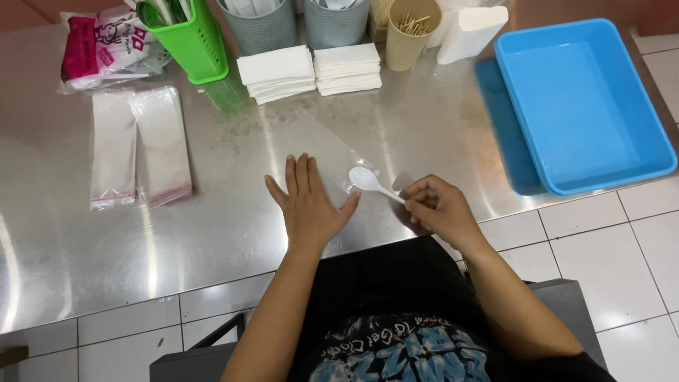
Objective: The person repeatedly assembles disposable cutlery sets by placing a plastic spoon, a folded napkin, and a toothpick into a clear plastic sleeve. The person then places the completed sets into a container. The process is repeated multiple times.
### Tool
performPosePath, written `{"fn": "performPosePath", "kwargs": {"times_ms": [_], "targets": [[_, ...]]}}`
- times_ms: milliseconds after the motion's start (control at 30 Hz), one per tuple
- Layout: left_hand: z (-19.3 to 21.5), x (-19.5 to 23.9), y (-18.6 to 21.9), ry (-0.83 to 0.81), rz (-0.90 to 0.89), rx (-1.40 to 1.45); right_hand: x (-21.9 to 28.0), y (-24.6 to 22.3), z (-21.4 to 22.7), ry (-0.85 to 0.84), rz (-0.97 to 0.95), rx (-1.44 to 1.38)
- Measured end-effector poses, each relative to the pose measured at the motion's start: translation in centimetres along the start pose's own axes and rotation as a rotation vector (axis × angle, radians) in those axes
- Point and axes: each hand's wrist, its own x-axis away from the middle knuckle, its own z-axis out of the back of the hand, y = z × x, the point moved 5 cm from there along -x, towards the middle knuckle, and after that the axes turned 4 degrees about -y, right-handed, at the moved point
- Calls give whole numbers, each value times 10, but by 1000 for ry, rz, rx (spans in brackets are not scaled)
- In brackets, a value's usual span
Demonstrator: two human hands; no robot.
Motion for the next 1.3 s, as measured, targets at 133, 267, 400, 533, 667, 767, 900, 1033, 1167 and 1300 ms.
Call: {"fn": "performPosePath", "kwargs": {"times_ms": [133, 267, 400, 533, 667, 767, 900, 1033, 1167, 1300], "targets": [[0, 5, 0, 36, -24, 2, -19, 9, 3, 67, 74, -107], [-7, 9, -3, 99, -92, -53, -41, 4, 13, 140, 118, -209], [-15, 21, 1, 123, -206, -98, -65, -8, 32, 196, 115, -253], [-34, 34, 4, 101, -315, -34, -108, -1, 45, 218, 170, -146], [-38, 47, 10, 48, -416, 53, -149, -1, 42, 95, 187, -337], [-35, 49, 7, 15, -410, 23, -150, -23, 35, 24, 237, -352], [-29, 47, 6, -42, -443, 46, -148, -52, 26, -91, 363, -226], [-21, 54, 19, -71, -465, 165, -162, -56, 10, -129, 421, -209], [-25, 62, 25, -90, -528, 318, -174, -56, -7, -181, 424, -187], [-28, 72, 13, 83, -574, -8, -180, -62, -15, -198, 426, -111]]}}
